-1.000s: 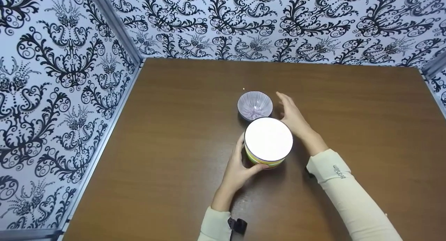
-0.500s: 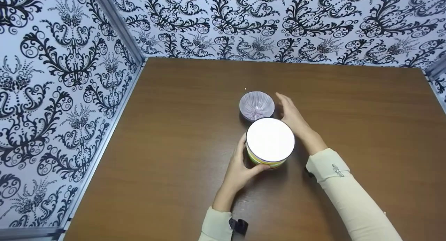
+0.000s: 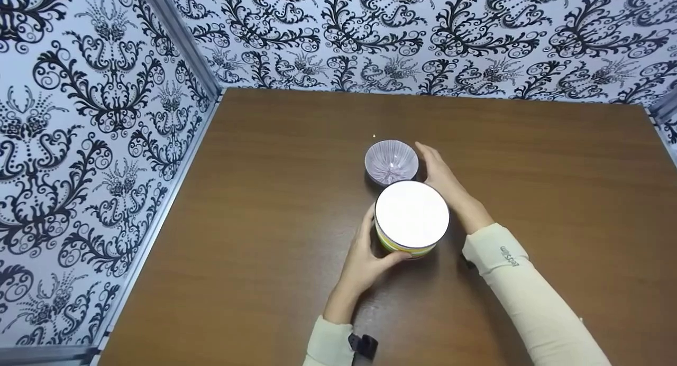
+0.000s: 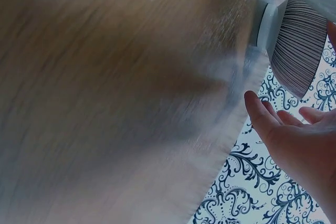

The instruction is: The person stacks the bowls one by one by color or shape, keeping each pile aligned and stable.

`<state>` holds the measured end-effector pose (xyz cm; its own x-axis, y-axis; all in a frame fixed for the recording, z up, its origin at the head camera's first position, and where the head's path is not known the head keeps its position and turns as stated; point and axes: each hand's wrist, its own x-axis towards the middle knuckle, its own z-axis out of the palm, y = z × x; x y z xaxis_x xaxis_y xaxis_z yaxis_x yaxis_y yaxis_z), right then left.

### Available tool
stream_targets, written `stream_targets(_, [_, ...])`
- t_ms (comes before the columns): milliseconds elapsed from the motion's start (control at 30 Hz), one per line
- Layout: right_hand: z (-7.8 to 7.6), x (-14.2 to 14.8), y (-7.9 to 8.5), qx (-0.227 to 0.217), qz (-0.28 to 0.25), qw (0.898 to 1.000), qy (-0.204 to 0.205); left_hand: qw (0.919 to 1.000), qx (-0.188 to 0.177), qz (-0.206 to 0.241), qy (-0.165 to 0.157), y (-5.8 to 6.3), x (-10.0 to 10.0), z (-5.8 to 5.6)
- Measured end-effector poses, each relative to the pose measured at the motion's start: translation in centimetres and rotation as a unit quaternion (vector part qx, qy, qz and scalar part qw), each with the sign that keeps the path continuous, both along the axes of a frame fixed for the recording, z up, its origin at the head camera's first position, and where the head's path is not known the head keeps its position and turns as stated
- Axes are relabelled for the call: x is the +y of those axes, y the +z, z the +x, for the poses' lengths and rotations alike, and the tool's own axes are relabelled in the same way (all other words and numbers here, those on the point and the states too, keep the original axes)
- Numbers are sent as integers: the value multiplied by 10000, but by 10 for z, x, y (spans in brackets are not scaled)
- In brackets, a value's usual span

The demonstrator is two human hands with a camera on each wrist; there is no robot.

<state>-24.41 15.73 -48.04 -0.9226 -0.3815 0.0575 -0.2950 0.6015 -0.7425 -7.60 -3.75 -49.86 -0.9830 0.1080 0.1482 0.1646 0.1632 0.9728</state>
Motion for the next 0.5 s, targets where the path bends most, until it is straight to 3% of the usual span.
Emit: stream_targets(500, [-9,-6,2,-260,355,9988,225,10000,56,-3,-48,-1,0,-1])
